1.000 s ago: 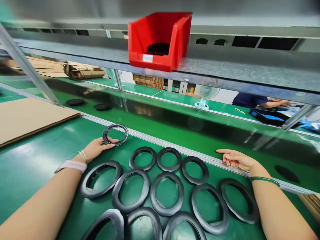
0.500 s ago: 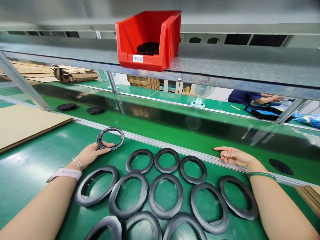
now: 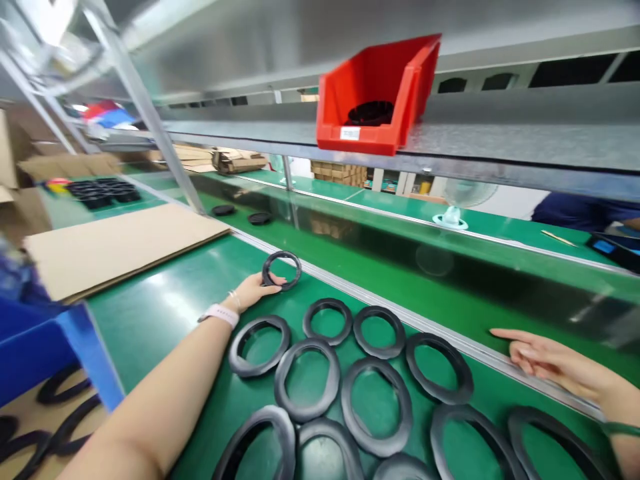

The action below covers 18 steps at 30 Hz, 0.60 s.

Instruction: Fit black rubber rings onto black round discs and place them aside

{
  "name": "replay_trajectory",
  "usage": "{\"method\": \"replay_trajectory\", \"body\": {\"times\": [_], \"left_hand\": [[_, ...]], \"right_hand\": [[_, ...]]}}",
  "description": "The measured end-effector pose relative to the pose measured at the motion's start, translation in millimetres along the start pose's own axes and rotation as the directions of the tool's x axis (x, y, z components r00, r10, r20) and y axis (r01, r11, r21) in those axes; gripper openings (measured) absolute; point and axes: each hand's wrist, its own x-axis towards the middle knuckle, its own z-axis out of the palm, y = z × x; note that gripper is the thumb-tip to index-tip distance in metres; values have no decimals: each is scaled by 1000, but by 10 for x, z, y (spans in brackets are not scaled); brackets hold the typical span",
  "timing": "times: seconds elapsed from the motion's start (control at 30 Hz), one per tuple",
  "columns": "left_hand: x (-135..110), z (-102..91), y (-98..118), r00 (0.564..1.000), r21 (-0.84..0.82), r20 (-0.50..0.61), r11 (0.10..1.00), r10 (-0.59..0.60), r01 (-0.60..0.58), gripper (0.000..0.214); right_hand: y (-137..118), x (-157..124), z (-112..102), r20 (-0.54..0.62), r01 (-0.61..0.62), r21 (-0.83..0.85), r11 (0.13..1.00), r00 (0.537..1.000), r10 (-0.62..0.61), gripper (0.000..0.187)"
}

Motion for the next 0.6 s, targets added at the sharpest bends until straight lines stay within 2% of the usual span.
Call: {"method": "replay_trajectory", "body": {"times": [0.1,0.33,0.53,0.6], "left_hand": [[4,2,-19,1000,-4,-5,1000,16,-16,57],[3,-7,-19,1000,-9,0,1000,17,-17,61],[26,-18,-56,1000,-30,9,999,26,-26,55],[50,-15,-66,999,-38,19,999,35,-34,53]], "right_hand": [[38,30,-32,62,-37,127,991,998,29,45],[-36,6,28,88,-66,203,977,995,49,39],[-84,-61,52,57,-44,156,987,998,35,44],[-114,-144,76,0,3,56,998,1000,-3,46]]}}
